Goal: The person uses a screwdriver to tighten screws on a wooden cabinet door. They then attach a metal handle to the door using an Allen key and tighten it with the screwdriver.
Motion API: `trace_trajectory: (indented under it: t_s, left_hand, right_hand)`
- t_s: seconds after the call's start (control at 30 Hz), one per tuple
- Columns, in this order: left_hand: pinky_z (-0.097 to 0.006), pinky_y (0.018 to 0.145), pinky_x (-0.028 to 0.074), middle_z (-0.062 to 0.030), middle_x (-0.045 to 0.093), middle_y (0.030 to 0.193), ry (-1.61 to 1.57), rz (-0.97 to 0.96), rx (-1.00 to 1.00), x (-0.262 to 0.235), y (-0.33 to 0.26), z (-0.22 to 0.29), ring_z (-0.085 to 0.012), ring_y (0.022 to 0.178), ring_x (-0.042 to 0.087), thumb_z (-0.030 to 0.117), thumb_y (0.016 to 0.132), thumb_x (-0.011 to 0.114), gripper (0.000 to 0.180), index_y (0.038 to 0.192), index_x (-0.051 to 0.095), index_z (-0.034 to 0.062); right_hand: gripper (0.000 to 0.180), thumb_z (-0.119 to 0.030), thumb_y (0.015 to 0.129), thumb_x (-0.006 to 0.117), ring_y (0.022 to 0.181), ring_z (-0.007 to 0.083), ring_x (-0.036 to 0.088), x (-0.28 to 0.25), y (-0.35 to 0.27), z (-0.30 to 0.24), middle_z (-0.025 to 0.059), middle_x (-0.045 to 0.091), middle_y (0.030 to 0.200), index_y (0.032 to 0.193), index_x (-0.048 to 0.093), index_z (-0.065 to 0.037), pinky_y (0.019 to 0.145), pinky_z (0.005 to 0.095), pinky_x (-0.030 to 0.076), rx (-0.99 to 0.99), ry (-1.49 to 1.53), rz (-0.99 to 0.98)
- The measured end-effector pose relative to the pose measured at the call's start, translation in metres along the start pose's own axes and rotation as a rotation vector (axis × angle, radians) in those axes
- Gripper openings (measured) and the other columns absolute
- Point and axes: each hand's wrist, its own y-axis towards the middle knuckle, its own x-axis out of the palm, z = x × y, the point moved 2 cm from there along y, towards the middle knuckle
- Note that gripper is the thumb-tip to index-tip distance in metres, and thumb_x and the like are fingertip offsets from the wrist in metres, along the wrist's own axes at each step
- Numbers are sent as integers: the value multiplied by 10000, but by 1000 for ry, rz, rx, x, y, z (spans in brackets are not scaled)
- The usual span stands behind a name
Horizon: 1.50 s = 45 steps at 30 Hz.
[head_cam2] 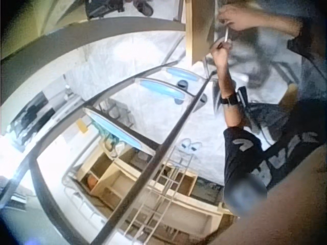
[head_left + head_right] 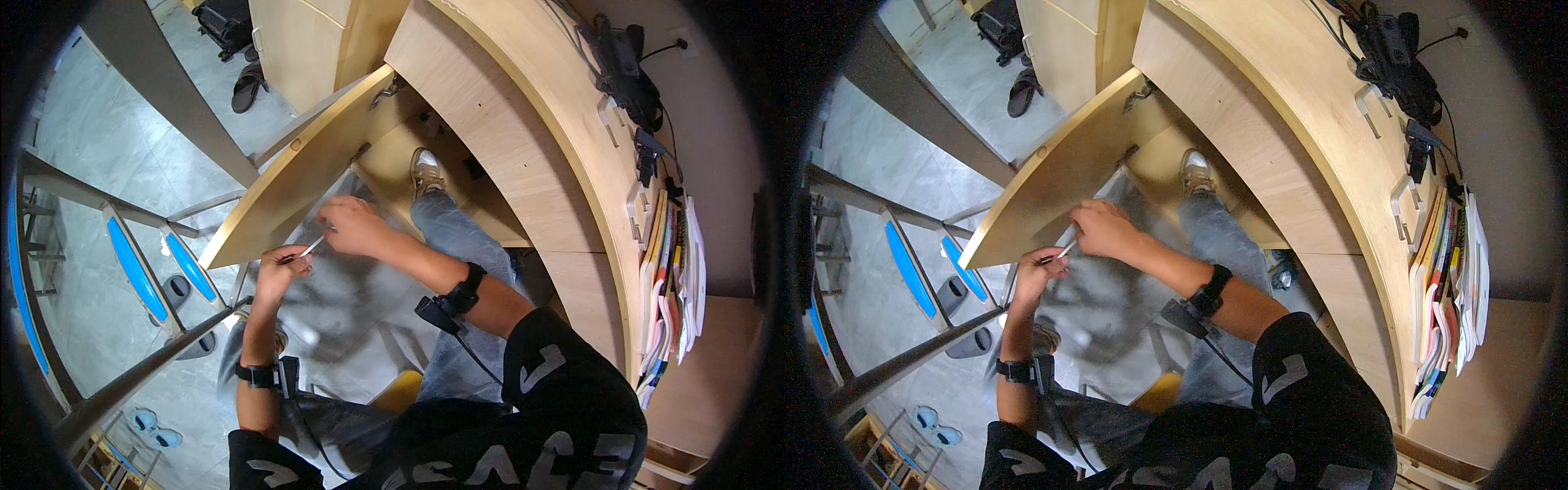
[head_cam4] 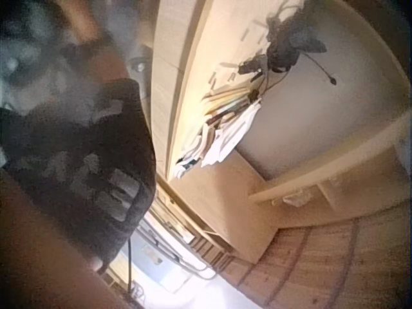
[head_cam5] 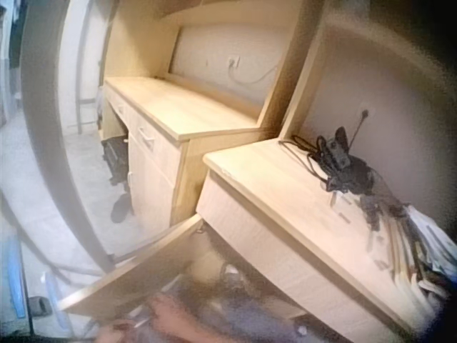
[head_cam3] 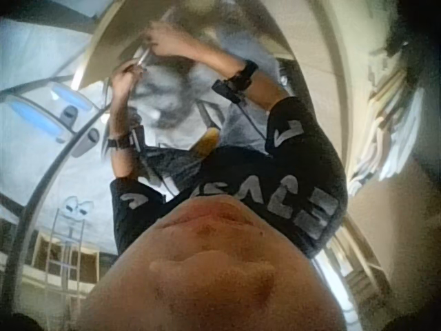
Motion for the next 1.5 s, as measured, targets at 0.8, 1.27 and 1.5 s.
trace_trajectory:
  t_s: [0.8, 1.27, 1.5]
  left_hand:
    - [-256, 708, 467, -79, 622, 915, -80, -440, 126, 26, -38, 44, -128, 766, 568, 229, 843, 632, 406, 1146, 552, -29]
    - [-267, 747, 460, -51, 621, 931, 28, -363, 94, 26, -24, 36, -136, 826, 566, 287, 859, 578, 368, 1132, 578, 42]
    - [-269, 740, 458, -71, 625, 934, 3, -376, 124, 25, -23, 42, -143, 820, 573, 275, 865, 570, 379, 1129, 566, 3]
  right_hand:
    - [176, -200, 865, 572, 486, 60, 512, -108, -131, -62, 12, 583, 607, 842, 649, -43, 433, 203, 399, 663, 650, -184]
    - [204, -191, 933, 467, 629, 129, 606, -251, -125, -67, 99, 655, 833, 919, 575, -19, 522, 201, 483, 481, 1379, 529]
    - [193, -142, 941, 426, 680, 173, 631, -246, -90, -64, 187, 626, 1030, 1010, 513, 17, 550, 222, 528, 367, 1530, 633]
